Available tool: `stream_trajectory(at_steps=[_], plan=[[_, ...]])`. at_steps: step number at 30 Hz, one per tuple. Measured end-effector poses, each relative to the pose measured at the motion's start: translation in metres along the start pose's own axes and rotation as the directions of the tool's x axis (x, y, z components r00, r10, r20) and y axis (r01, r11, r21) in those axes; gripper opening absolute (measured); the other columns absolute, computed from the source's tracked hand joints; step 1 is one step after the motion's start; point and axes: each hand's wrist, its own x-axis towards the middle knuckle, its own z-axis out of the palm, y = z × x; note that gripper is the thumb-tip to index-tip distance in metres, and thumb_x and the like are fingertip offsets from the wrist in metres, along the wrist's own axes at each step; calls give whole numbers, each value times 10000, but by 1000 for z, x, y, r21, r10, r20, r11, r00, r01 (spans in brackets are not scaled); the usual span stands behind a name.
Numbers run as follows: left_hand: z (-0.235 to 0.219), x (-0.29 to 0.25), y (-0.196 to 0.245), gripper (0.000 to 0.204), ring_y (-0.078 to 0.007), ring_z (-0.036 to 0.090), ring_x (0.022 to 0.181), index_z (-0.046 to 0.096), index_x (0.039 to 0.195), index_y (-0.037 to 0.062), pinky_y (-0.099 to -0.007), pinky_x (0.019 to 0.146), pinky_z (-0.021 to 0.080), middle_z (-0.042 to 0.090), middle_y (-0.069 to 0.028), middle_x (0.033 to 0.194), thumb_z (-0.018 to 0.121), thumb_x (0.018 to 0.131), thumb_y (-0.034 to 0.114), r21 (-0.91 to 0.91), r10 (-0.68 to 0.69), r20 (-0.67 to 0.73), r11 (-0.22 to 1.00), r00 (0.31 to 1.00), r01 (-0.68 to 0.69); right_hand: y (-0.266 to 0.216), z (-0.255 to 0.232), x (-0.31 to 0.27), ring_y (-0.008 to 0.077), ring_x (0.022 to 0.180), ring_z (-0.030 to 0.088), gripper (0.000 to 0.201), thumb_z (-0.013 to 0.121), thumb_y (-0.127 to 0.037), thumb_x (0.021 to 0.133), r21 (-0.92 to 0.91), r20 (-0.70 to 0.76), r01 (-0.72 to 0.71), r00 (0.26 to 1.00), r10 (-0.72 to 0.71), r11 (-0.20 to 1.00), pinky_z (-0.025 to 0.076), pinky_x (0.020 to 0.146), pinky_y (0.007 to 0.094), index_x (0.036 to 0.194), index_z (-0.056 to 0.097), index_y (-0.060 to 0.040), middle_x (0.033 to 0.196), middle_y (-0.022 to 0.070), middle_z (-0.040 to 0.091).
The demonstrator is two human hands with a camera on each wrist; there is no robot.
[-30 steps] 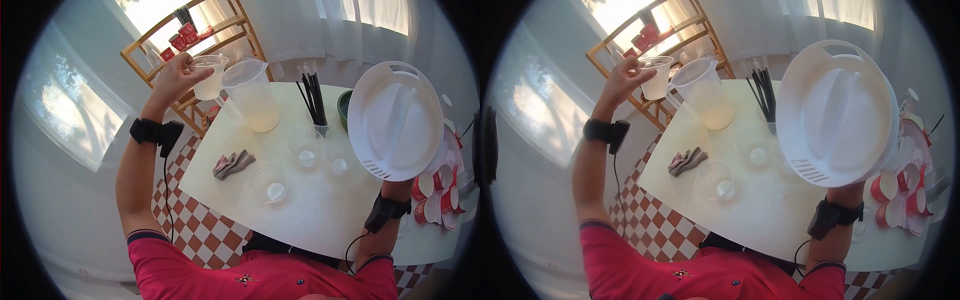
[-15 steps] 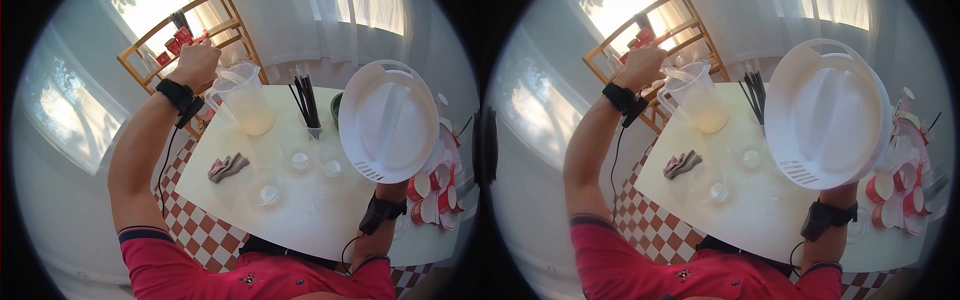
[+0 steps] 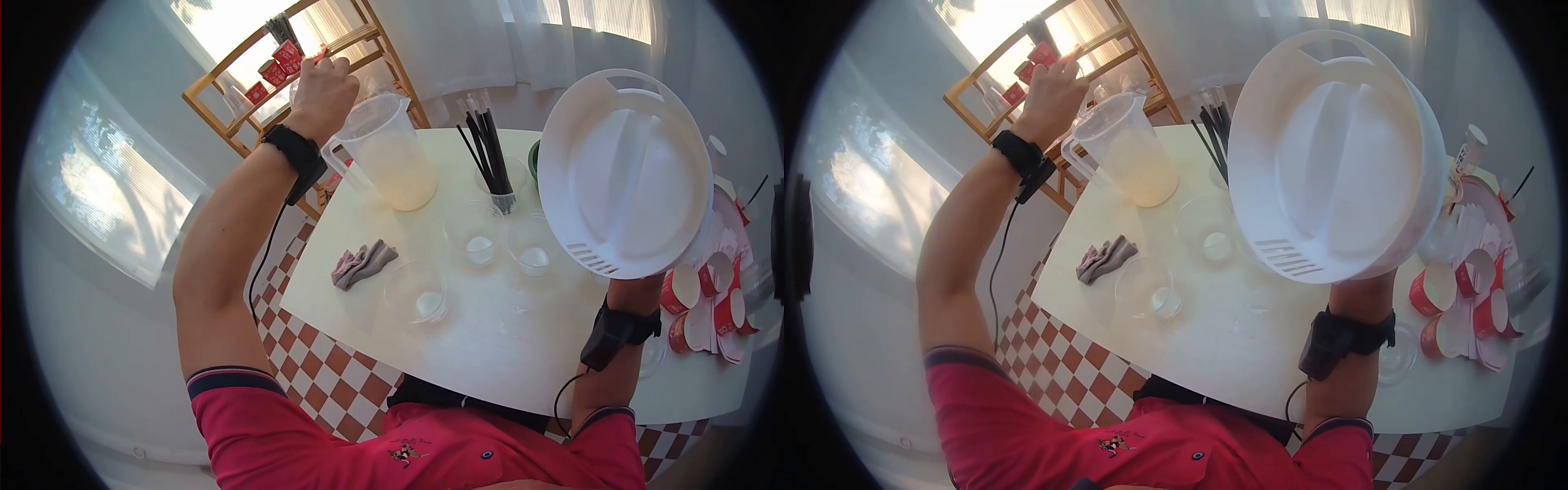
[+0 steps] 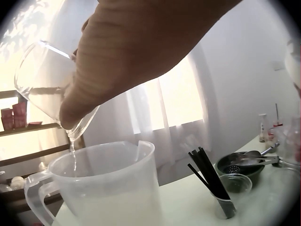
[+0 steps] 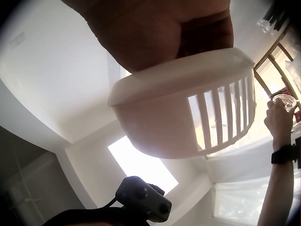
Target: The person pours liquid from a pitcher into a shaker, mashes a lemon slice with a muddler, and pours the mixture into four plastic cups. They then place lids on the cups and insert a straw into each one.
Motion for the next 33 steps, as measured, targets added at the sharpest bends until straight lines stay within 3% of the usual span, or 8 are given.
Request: stream_trajectory(at_steps=[4, 6, 8, 10, 12, 17, 22, 33], plan=[[-6, -9, -19, 320, -259, 662, 1059, 703, 976, 74, -401, 840, 520, 648, -85, 1090, 798, 824, 339, -434, -267, 77, 859, 961, 273, -2, 0, 1, 167, 1014, 663, 346, 634, -86, 964, 1, 7, 3, 1000, -3, 1000, 549, 876, 311, 1294, 595, 10, 1154, 94, 692], [15, -16, -41, 465, -232, 684, 989, 682, 960, 46, -365, 815, 549, 678, -100, 1034, 808, 816, 469, -552, -368, -78, 790, 927, 267, -5, 1, 2, 165, 1012, 663, 344, 634, -84, 964, 6, 15, 5, 1000, -5, 1000, 548, 876, 310, 1292, 595, 10, 1153, 94, 693], [18, -24, -62, 455, -175, 688, 962, 670, 960, 39, -328, 838, 552, 710, -102, 989, 806, 836, 456, -841, -471, 149, 402, 869, 362, -10, 0, 2, 164, 1011, 663, 342, 634, -82, 964, -1, 24, 9, 1000, -9, 1000, 548, 875, 308, 1291, 596, 11, 1151, 93, 693], [-14, -54, -41, 442, -138, 691, 988, 667, 995, 44, -297, 856, 550, 733, -111, 1015, 809, 847, 435, -974, -514, 227, -103, 827, 203, -15, 1, 2, 163, 1009, 662, 341, 634, -80, 963, 1, 38, 20, 999, -20, 1000, 547, 874, 307, 1290, 597, 12, 1150, 93, 694], [-55, -91, 0, 393, -193, 674, 1105, 638, 984, 57, -314, 884, 547, 696, -156, 1190, 826, 850, 375, -932, -447, 258, -349, 856, 98, -20, 1, 2, 161, 1008, 662, 339, 633, -78, 963, -9, 51, 33, 998, -33, 999, 547, 874, 306, 1288, 598, 12, 1148, 93, 694], [-132, -178, 137, 419, -321, 637, 1205, 579, 837, 50, -417, 952, 551, 556, -228, 1381, 944, 641, 117, -946, -94, 100, -318, 991, 65, -33, 4, 3, 158, 1004, 662, 335, 633, -73, 963, -28, 91, 57, 994, -54, 998, 545, 872, 303, 1285, 600, 14, 1144, 92, 695], [-147, -195, 235, 383, -339, 658, 1182, 600, 885, 56, -381, 928, 575, 545, -245, 1383, 917, 708, 178, -891, -6, 145, -436, 989, 128, -37, 13, 12, 155, 1001, 661, 331, 632, -68, 962, -62, 140, 81, 988, -72, 995, 544, 870, 300, 1281, 602, 16, 1140, 91, 697], [-145, -186, 262, 618, -276, 675, 1111, 571, 1287, 54, -323, 757, 574, 531, -234, 1434, 870, 750, 110, -949, -50, 182, -269, 982, 162, -29, 6, -21, 147, 993, 659, 323, 631, -58, 960, -112, 105, 40, 994, -28, 993, 540, 866, 294, 1273, 607, 19, 1132, 89, 699]])
